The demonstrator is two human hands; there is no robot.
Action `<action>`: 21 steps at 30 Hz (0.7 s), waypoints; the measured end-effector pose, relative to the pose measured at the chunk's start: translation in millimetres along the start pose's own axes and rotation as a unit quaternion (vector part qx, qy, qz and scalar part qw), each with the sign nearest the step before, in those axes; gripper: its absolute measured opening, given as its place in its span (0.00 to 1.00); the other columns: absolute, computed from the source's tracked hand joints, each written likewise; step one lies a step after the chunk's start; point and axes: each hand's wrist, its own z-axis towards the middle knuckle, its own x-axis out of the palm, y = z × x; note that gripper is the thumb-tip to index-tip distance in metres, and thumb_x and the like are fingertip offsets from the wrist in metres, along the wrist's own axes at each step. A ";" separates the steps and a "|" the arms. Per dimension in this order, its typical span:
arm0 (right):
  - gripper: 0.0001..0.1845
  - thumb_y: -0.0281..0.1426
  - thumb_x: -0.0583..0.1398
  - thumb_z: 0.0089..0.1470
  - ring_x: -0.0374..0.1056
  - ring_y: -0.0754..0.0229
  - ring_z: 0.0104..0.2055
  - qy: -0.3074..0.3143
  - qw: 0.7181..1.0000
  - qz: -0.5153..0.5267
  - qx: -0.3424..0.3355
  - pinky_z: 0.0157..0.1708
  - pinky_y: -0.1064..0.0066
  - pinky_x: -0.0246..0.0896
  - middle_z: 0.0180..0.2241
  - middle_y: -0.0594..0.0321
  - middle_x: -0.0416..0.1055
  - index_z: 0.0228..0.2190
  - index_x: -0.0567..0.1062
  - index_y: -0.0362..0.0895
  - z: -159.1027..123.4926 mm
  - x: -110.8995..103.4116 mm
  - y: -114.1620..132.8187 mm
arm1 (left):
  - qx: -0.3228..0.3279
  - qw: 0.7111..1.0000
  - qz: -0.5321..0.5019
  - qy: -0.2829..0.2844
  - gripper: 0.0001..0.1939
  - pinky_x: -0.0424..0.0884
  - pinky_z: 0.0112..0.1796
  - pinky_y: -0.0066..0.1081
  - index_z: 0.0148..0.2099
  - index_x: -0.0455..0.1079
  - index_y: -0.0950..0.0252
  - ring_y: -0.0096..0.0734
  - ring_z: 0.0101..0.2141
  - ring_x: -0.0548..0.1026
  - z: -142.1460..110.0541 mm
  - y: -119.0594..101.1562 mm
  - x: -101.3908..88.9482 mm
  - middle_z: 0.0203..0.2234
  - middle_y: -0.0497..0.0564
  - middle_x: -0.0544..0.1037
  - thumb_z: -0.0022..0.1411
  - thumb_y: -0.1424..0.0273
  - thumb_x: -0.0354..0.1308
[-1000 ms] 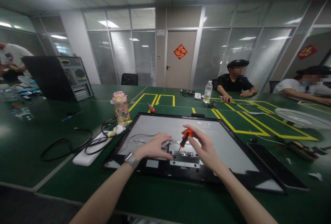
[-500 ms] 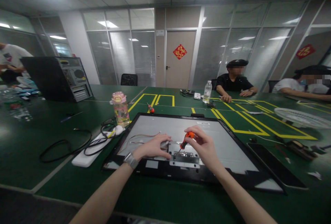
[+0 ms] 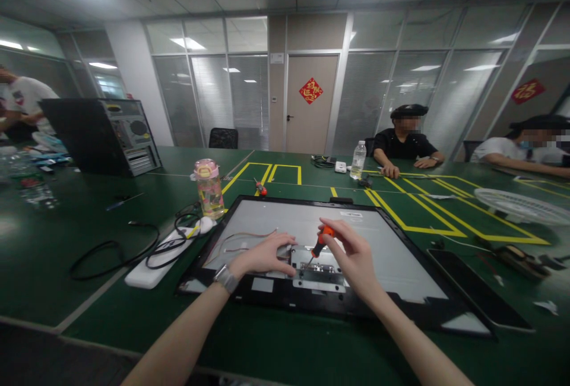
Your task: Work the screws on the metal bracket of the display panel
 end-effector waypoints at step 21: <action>0.24 0.28 0.57 0.59 0.71 0.53 0.45 0.058 0.997 -0.036 -0.022 0.48 0.56 0.66 0.43 0.56 0.74 0.56 0.67 0.50 2.1 0.8 -3.7 | -0.007 1.000 -0.016 0.000 0.40 0.49 0.63 0.44 0.60 0.64 0.59 0.49 0.63 0.55 -0.7 2.6 1.0 0.62 0.55 0.63 0.47 0.53 0.70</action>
